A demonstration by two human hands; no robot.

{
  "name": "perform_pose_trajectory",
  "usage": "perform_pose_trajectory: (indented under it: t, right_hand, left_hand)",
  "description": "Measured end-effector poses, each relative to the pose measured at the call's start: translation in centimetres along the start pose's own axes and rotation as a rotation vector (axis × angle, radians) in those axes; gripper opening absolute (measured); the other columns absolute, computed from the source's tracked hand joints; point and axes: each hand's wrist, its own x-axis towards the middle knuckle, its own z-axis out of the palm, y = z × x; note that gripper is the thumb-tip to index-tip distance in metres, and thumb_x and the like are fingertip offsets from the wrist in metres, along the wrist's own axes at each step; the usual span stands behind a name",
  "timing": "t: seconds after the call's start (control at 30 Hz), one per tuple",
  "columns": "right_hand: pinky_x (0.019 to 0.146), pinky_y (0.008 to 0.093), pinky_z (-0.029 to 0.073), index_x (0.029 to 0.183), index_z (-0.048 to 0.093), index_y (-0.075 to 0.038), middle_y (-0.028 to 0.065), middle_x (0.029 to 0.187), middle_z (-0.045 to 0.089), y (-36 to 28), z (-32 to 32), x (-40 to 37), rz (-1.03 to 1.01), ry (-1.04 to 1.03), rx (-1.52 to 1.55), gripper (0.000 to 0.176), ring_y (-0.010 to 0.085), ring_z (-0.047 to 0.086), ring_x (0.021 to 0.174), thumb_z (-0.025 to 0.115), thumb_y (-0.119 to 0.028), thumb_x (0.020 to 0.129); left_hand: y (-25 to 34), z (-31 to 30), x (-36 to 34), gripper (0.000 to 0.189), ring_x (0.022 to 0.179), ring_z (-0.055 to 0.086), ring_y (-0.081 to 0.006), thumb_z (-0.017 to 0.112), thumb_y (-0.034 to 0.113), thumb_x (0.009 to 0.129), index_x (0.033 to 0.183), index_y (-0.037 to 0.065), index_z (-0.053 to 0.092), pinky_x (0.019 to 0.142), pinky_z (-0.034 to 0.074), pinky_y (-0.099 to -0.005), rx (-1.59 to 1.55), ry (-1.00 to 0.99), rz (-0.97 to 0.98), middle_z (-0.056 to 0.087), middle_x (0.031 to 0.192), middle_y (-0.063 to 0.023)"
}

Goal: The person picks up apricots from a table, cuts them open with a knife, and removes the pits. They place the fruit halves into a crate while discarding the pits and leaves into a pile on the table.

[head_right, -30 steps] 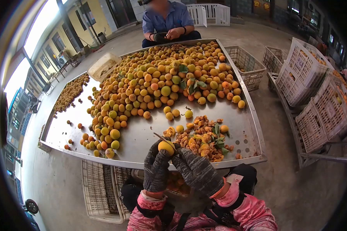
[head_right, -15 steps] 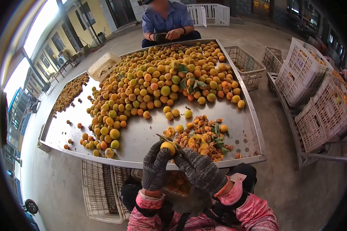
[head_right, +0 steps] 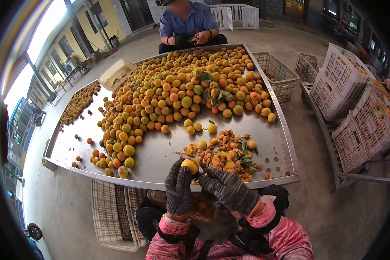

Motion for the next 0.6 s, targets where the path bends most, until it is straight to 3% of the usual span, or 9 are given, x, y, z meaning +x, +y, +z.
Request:
perform_pose_trajectory:
  t: [0.13,0.2,0.3,0.33,0.4,0.43,0.5,0.53,0.6]
  right_hand:
    - [0.068,0.0243,0.048,0.115,0.053,0.0,0.0069,0.089,0.063,0.2,-0.7,0.5,0.114,-0.045,0.061,0.028,0.0108,0.059,0.075,0.052,-0.012,0.09]
    - [0.069,0.0344,0.05,0.115,0.053,-0.001,0.0153,0.092,0.063,1.7,-0.3,1.4,-0.459,0.027,-0.715,0.029,0.0287,0.063,0.084,0.053,-0.007,0.087]
    - [0.071,0.0325,0.049,0.116,0.053,-0.001,0.0147,0.095,0.062,2.9,0.7,1.3,-0.554,0.253,-0.868,0.029,0.0299,0.061,0.089,0.052,-0.008,0.087]
    - [0.071,0.0325,0.049,0.116,0.053,-0.001,0.0147,0.095,0.062,3.1,0.8,1.3,-0.551,0.25,-0.866,0.029,0.0299,0.061,0.089,0.052,-0.008,0.087]
    - [0.068,0.0265,0.049,0.118,0.051,-0.001,0.0107,0.094,0.063,2.9,0.7,1.6,-0.548,0.147,-0.622,0.031,0.0133,0.06,0.078,0.053,-0.012,0.089]
    - [0.068,0.0265,0.049,0.118,0.051,-0.001,0.0107,0.094,0.063,2.3,0.6,1.3,-0.547,0.147,-0.623,0.031,0.0133,0.06,0.078,0.053,-0.012,0.089]
    - [0.067,0.0262,0.049,0.116,0.053,-0.003,0.0097,0.09,0.062,0.6,0.2,0.5,0.124,-0.024,0.177,0.029,0.014,0.06,0.079,0.053,-0.01,0.088]
    - [0.067,0.0262,0.049,0.116,0.053,-0.003,0.0097,0.09,0.062,1.2,0.2,0.6,0.127,-0.028,0.175,0.029,0.014,0.06,0.079,0.053,-0.01,0.088]
    - [0.064,0.0243,0.048,0.112,0.055,-0.005,0.0056,0.084,0.06,2.8,0.2,0.6,-0.148,-0.016,-0.075,0.024,0.0114,0.058,0.076,0.053,-0.01,0.088]
  left_hand:
    - [-0.1,0.2,0.1,0.031,0.088,0.057,-0.0179,0.044,0.021,0.093,0.113,-0.002,0.049,0.077,0.049,-0.0341,-0.022,-0.032,-0.024,0.054,0.102,-0.0135]
    - [0.4,1.1,0.0,0.03,0.088,0.056,-0.0152,0.047,0.021,0.093,0.111,-0.002,0.05,0.074,0.048,-0.0305,-0.329,0.106,-0.295,0.055,0.1,-0.0111]
    - [-0.3,1.5,0.1,0.029,0.081,0.056,-0.0141,0.049,0.021,0.093,0.109,-0.003,0.051,0.071,0.045,-0.0264,-0.432,0.136,-0.438,0.06,0.089,-0.0067]
    - [-0.2,1.4,0.1,0.029,0.081,0.056,-0.0141,0.049,0.021,0.093,0.109,-0.003,0.051,0.071,0.045,-0.0264,-0.431,0.139,-0.442,0.06,0.089,-0.0067]
    - [0.2,1.4,0.6,0.026,0.079,0.055,-0.0136,0.048,0.02,0.093,0.105,-0.003,0.052,0.069,0.044,-0.0254,-0.337,0.073,-0.481,0.059,0.087,-0.0052]
    - [0.0,1.3,0.4,0.026,0.079,0.055,-0.0136,0.048,0.02,0.093,0.105,-0.003,0.052,0.069,0.044,-0.0254,-0.337,0.073,-0.482,0.059,0.087,-0.0052]
    - [-0.3,0.9,0.2,0.026,0.078,0.056,-0.0134,0.05,0.02,0.092,0.105,-0.003,0.052,0.067,0.045,-0.0252,-0.217,0.015,-0.277,0.059,0.087,-0.0058]
    - [-0.3,0.7,0.3,0.026,0.078,0.056,-0.0134,0.05,0.02,0.092,0.105,-0.003,0.052,0.067,0.045,-0.0252,-0.216,0.02,-0.278,0.059,0.087,-0.0058]
    - [-0.5,0.6,0.4,0.026,0.075,0.056,-0.0131,0.052,0.019,0.091,0.104,-0.004,0.052,0.066,0.045,-0.0258,-0.301,-0.014,-0.329,0.059,0.084,-0.0076]
